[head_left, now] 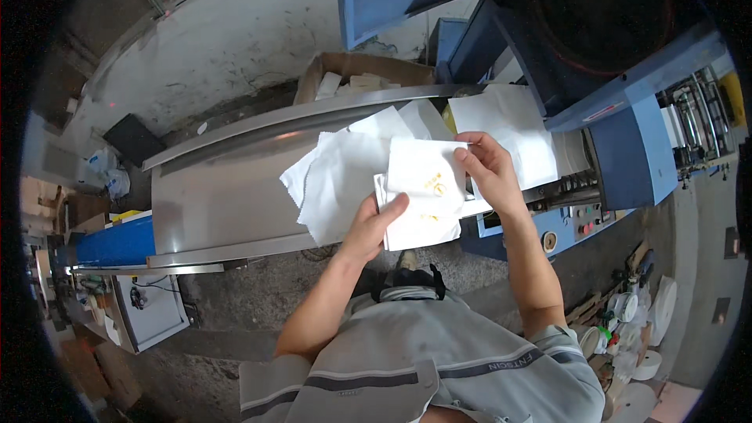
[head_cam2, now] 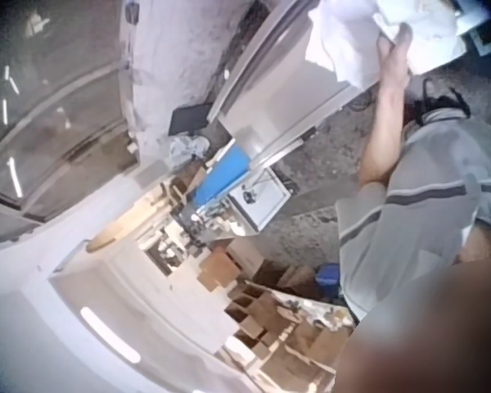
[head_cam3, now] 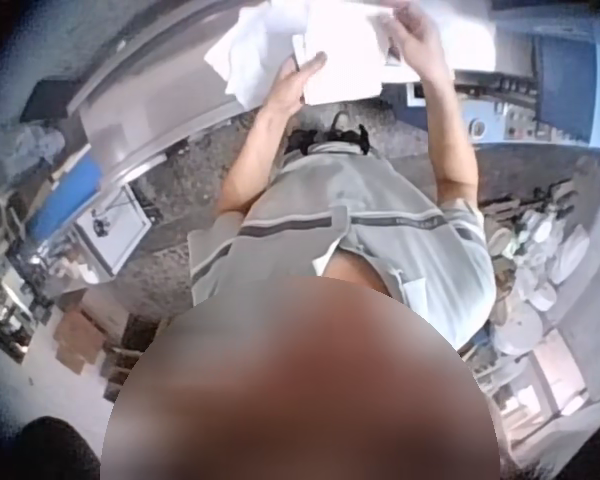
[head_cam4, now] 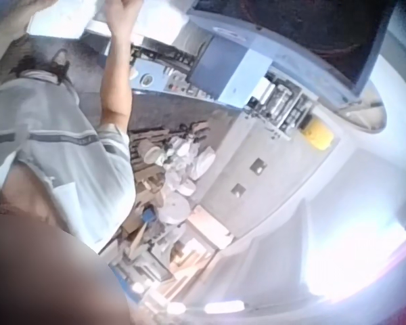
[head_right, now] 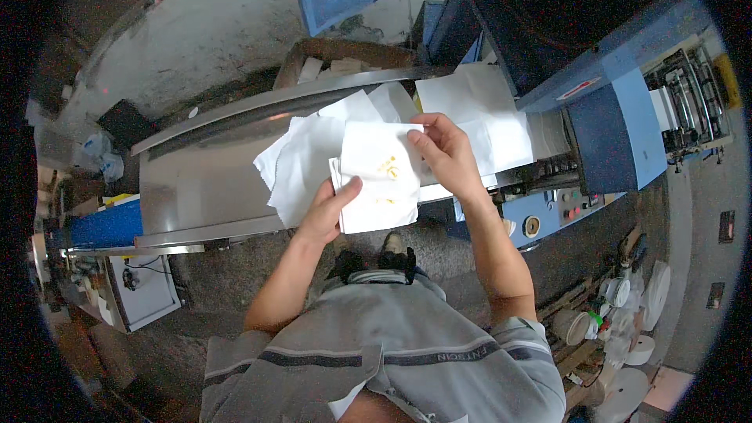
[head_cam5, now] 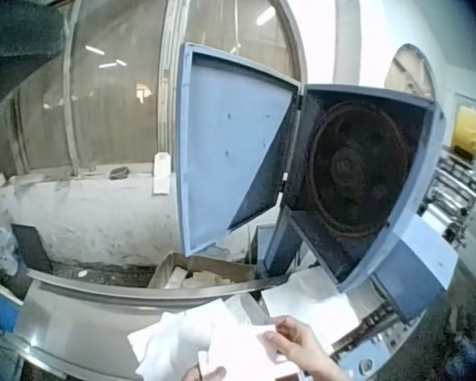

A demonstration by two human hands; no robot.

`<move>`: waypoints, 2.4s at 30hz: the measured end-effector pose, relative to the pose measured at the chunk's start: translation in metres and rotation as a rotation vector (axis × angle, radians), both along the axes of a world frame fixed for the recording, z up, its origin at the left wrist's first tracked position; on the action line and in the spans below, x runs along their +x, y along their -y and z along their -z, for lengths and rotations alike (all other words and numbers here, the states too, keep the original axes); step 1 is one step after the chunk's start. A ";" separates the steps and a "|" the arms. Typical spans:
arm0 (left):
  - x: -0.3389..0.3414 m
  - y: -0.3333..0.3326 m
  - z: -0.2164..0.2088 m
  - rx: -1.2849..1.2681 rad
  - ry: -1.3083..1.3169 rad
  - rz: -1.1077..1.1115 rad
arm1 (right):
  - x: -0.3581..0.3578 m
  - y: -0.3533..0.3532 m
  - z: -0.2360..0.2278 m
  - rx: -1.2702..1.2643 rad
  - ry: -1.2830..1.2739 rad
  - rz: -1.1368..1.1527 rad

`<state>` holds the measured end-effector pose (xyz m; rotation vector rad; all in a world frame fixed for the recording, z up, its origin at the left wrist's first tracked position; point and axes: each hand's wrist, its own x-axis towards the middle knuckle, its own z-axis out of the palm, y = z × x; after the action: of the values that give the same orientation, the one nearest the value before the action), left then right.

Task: The recorder operates a paper-folding machine and inspects the resulting napkins for quality.

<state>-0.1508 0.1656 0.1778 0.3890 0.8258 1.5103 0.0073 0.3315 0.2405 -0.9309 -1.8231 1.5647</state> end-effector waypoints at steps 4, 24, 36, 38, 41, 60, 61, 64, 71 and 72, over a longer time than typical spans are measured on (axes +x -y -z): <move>-0.005 0.004 -0.005 -0.044 0.083 -0.088 | 0.013 -0.003 0.013 -0.288 0.145 0.096; -0.021 0.024 0.006 0.027 -0.063 0.062 | -0.030 -0.018 0.013 -0.726 -0.430 0.066; -0.033 0.046 0.011 -0.023 -0.043 -0.089 | -0.012 -0.045 0.035 0.579 0.135 0.380; -0.032 0.045 0.009 -0.002 -0.034 -0.100 | 0.006 -0.028 0.038 0.050 0.201 0.007; -0.036 0.044 0.008 0.008 -0.041 -0.080 | -0.001 0.024 0.040 -0.547 0.062 -0.173; -0.019 0.013 0.008 0.015 0.179 -0.078 | -0.004 0.045 -0.046 -0.285 -0.260 -0.151; -0.016 0.012 0.004 -0.011 0.136 -0.106 | -0.004 0.047 -0.046 -0.285 -0.260 -0.152; -0.016 0.014 0.006 0.047 0.229 -0.055 | -0.007 0.050 -0.043 -0.316 -0.162 -0.194; -0.012 0.017 -0.001 0.077 0.225 -0.025 | -0.010 0.046 -0.016 -0.075 0.049 -0.158; -0.011 0.018 -0.001 0.041 0.173 -0.039 | -0.010 0.046 -0.015 -0.076 0.048 -0.158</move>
<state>-0.1619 0.1471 0.1786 0.2685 0.6702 1.5752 -0.0026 0.2857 0.2554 -0.8837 -1.9232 1.7320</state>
